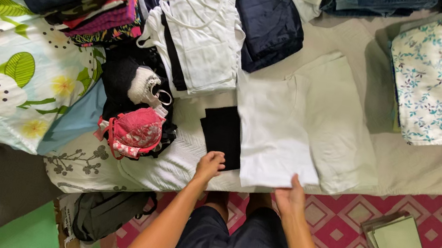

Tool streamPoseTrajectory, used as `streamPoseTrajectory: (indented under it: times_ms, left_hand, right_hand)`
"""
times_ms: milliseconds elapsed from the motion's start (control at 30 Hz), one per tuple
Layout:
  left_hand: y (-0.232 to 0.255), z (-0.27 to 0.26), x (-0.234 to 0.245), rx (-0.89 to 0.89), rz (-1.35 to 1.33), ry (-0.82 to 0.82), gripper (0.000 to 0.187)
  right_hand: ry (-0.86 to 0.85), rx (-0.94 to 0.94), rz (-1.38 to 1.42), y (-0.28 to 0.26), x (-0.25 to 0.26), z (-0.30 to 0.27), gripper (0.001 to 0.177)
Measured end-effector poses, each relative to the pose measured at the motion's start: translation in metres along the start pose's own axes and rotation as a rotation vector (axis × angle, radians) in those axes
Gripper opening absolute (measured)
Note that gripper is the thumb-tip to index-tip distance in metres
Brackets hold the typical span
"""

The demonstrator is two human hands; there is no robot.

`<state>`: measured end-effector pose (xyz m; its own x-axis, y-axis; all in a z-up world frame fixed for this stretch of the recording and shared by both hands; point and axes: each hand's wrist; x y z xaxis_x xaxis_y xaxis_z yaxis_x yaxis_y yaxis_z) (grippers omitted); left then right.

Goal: The person places a folded blue garment onto a closet shelf, gathers items from a bed including a black shirt, a blue shirt, and white garments, folds several of the shirts by hand, and returns a folded shirt to the closet shelf.

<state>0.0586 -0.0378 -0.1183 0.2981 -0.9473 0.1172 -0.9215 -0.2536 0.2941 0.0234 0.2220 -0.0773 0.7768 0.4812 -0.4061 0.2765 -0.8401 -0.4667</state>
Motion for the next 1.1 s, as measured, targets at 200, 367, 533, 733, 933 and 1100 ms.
streamPoseTrajectory:
  times_ms: [200,367,533,733,933,1100]
  left_hand:
    - [0.025,-0.037,-0.037,0.355,0.165,-0.087,0.062]
    - [0.066,-0.055,-0.073,0.218,-0.448,-0.713,0.059]
    - [0.136,-0.126,-0.056,-0.063,-0.232,-0.547,0.058]
    - [0.204,-0.227,-0.017,-0.11,-0.281,-0.424,0.061]
    - [0.237,-0.225,-0.052,-0.24,-0.367,-0.513,0.058]
    - [0.258,-0.198,-0.094,-0.244,-0.451,-0.653,0.051]
  right_hand:
    - [0.141,-0.134,0.071,0.018,0.011,0.019,0.04]
    - [-0.348,-0.484,-0.66,-0.045,0.006,-0.005,0.052]
    - [-0.195,0.589,-1.696,-0.114,0.046,0.158,0.042]
    - [-0.196,1.137,-1.831,-0.163,0.009,0.231,0.098]
    - [-0.304,0.536,-1.962,-0.142,-0.028,0.198,0.082]
    - [-0.595,0.186,-1.256,-0.177,-0.025,0.133,0.075]
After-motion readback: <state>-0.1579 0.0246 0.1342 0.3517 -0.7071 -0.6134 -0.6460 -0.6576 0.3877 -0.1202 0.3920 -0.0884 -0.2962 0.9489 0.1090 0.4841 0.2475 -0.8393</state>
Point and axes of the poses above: each hand's wrist, its own z-axis towards the middle knuckle, its own x-axis out of the back of the hand, y = z × x, and after that the axes turned 14 degrees about x, right-handed
